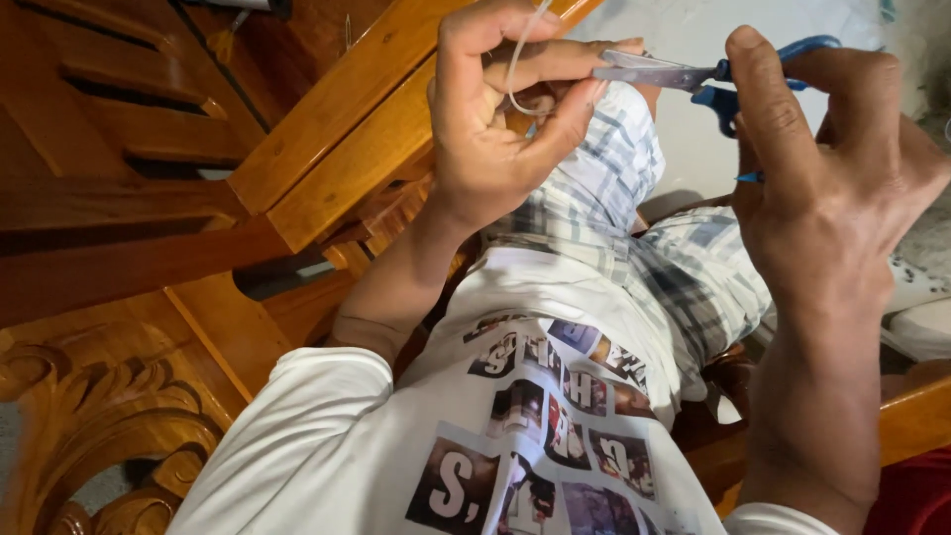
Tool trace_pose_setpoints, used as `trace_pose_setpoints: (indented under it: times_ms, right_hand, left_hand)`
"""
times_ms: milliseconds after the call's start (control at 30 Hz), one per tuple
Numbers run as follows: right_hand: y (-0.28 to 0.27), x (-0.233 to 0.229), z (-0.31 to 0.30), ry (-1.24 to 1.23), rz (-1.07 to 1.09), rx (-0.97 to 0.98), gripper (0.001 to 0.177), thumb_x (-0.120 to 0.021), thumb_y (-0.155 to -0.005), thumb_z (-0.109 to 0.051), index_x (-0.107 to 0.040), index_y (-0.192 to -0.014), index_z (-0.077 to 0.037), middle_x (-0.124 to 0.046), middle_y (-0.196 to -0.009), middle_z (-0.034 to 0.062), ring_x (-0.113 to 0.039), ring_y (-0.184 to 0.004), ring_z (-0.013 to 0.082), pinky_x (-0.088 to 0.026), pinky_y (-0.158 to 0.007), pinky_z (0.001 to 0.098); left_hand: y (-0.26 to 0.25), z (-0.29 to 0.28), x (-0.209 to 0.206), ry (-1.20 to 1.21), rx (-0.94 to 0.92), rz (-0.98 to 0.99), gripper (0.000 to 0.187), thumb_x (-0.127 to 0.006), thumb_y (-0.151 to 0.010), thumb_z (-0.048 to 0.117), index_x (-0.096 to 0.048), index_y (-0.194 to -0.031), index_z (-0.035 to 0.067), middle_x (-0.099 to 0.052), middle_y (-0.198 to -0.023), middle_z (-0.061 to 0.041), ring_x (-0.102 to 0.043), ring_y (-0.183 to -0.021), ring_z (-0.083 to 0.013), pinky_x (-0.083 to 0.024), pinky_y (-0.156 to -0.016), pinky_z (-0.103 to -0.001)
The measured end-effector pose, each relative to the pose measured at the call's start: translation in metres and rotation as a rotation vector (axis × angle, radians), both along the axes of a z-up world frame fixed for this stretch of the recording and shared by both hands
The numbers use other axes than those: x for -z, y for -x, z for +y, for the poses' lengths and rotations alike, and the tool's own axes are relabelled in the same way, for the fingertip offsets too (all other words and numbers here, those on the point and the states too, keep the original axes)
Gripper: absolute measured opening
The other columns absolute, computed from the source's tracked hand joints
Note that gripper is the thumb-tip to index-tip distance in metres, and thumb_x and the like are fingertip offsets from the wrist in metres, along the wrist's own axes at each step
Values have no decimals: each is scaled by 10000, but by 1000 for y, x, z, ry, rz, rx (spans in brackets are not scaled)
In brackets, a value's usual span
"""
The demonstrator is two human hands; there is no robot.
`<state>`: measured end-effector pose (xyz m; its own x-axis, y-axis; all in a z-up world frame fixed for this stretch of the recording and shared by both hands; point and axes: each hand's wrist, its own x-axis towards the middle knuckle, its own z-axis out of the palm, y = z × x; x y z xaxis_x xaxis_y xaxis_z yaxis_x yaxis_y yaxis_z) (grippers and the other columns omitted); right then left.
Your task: Repairing a fishing net by tying knots in the nylon line and trimming the ends with scissors.
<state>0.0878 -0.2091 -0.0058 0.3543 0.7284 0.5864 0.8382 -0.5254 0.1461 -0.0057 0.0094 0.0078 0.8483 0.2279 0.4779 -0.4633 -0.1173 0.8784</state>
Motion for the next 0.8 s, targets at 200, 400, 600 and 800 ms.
trace_pose_setpoints:
  times_ms: [200, 400, 600, 800]
  right_hand:
    - [1, 19, -6, -167, 296, -79, 260, -714, -1098, -36, -720, -1347, 36, -643, -1055, 190, -578, -738, 252, -416, -575, 368]
    - [28, 75, 17, -1096, 1511, -506, 493, -565, -987, -304, -390, -1362, -35, -536, -1173, 135, -467, -718, 142, -434, -533, 219]
    - [9, 95, 57, -1627, 1588, -863, 418, -477, -1071, -276, -445, -1463, -136, -616, -1058, 124, -457, -559, 118, -539, -769, 383]
    - [-25, 85, 62, -1634, 1423, -1083, 376, -311, -1108, -390, -555, -1317, -192, -597, -1199, -19, -206, -503, 84, -462, -893, 407]
  left_hand:
    - [-8, 8, 14, 182, 90, 76, 379, -625, -966, -46, -364, -1186, 117, -668, -1113, -185, -626, -910, -195, -516, -791, -252]
    - [-15, 29, 44, 418, 273, 86, 242, -617, -951, -28, -427, -999, 115, -644, -1195, -171, -697, -952, -197, -572, -662, -246]
    - [-33, 15, 50, 613, 250, 102, 289, -639, -912, -33, -385, -904, 104, -657, -1093, -227, -692, -811, -245, -507, -602, -254]
    - [-57, 2, 54, 667, 295, 157, 324, -666, -857, -44, -377, -872, 101, -666, -995, -215, -595, -646, -161, -482, -554, -209]
